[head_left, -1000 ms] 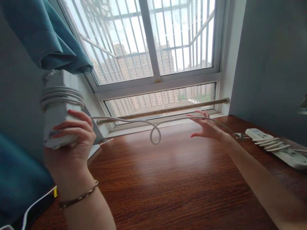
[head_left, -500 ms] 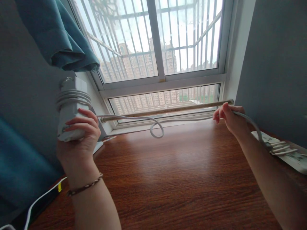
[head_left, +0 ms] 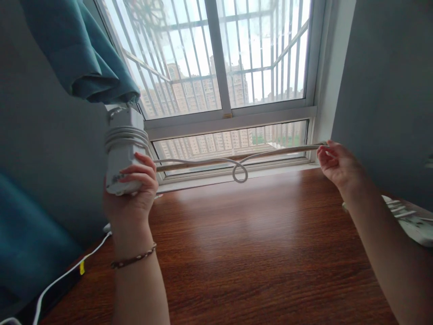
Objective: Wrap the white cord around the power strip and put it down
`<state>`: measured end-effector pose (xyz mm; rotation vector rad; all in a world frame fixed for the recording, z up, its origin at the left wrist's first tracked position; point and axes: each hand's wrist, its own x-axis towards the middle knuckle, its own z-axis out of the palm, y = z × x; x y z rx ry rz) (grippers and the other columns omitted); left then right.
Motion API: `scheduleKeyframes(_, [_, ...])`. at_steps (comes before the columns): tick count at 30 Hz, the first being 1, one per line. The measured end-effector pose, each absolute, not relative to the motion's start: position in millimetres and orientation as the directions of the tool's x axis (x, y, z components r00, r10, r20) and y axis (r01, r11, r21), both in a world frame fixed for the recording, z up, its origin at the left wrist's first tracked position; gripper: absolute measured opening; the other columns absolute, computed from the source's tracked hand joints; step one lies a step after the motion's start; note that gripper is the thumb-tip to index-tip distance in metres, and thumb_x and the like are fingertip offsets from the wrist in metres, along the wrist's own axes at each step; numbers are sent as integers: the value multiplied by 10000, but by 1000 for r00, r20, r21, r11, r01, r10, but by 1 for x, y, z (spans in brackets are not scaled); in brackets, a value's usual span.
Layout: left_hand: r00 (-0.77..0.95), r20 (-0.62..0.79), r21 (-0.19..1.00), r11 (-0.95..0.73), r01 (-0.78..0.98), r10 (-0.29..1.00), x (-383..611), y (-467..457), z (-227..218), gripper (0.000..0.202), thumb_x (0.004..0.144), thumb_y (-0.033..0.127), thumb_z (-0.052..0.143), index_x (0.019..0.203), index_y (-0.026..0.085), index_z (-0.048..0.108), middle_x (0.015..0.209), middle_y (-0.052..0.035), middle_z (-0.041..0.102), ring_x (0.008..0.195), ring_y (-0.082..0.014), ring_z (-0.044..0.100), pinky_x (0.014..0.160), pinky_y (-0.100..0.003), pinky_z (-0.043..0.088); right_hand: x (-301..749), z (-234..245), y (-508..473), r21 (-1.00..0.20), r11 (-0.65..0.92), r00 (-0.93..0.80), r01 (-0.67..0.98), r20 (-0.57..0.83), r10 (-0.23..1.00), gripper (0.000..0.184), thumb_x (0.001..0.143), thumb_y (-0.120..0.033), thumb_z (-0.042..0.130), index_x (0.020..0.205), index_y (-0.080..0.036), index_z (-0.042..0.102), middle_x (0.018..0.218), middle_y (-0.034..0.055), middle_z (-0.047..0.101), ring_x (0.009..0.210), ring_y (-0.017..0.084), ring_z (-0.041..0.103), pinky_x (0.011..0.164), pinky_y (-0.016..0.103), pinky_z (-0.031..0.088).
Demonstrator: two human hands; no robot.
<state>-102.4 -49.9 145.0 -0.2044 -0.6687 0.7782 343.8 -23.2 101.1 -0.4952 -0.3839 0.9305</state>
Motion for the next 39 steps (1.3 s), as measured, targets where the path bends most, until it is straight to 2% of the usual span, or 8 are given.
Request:
scheduleKeyframes(4, [353, 400, -77, 414, -907, 846, -86, -57, 147, 534, 551, 97, 539, 1075, 159, 457, 1026, -36, 537, 634, -89, 523, 508, -176, 497, 329, 108, -31, -343, 423, 404, -839, 128, 906, 95, 847, -155, 501, 759, -131, 526, 731, 17, 578, 732, 71, 583, 576, 107, 517])
scheduleKeyframes(11, [330, 439, 58, 340, -939, 836, -79, -47, 142, 576, 584, 166, 526, 1133, 134, 356, 1053, -94, 489, 666, -94, 508, 525, -175, 491, 296, 108, -48, -278, 214, 112, -936, 340, 934, 411, 933, -426, 253, 767, -145, 502, 642, -24, 557, 560, -5, 527, 476, 40, 429])
scheduleKeyframes(16, [348, 450, 76, 353, -932, 822, -71, -47, 139, 575, 609, 184, 526, 1152, 132, 345, 1064, -103, 489, 683, -94, 498, 542, -169, 480, 285, 93, -59, -587, 214, -191, -781, 551, 813, 452, 769, -585, 475, 672, -143, 452, 436, -82, 419, 239, -20, 181, 260, 85, 184])
scheduleKeyframes(19, [363, 443, 94, 361, -928, 819, -64, -51, 138, 566, 621, 170, 516, 1159, 126, 346, 1068, -105, 491, 688, -90, 490, 552, -160, 473, 277, 88, -65, -770, 312, -388, -556, 573, 722, 460, 585, -555, 676, 648, -138, 494, 384, -69, 370, 242, 13, 216, 263, 121, 188])
scheduleKeyframes(25, [411, 435, 136, 393, -910, 801, -48, -60, 139, 528, 658, 210, 540, 1149, 134, 361, 1028, -105, 515, 644, -81, 501, 503, -137, 483, 252, 93, -64, -733, 437, -33, -521, 529, 848, 210, 721, -295, 671, 813, -120, 599, 865, 60, 611, 686, 88, 597, 607, 150, 499])
scheduleKeyframes(28, [412, 390, 193, 364, -911, 823, -35, -69, 139, 472, 716, 263, 536, 1142, 150, 367, 991, -105, 544, 591, -78, 512, 426, -130, 481, 243, 94, -60, -688, 492, 38, -534, 562, 826, 209, 743, -205, 640, 935, -130, 601, 1073, 95, 572, 1030, 167, 540, 922, 268, 433])
scheduleKeyframes(35, [476, 321, 301, 388, -871, 819, 4, -92, 129, 367, 795, 318, 515, 1106, 159, 402, 956, -107, 575, 524, -66, 510, 362, -112, 456, 215, 67, -64, -796, 543, -428, -267, 602, 674, 526, 762, -338, 631, 1238, -243, 428, 1385, 71, 273, 1281, 202, 259, 1073, 376, 180])
scheduleKeyframes(39, [521, 332, 291, 440, -850, 787, 16, -96, 124, 344, 819, 323, 489, 1112, 162, 405, 958, -104, 579, 527, -63, 500, 371, -96, 443, 191, 42, -65, -882, 353, -678, -312, 467, 568, 566, 814, -544, 477, 1270, -222, 376, 1346, 133, 317, 1169, 232, 420, 1001, 430, 279])
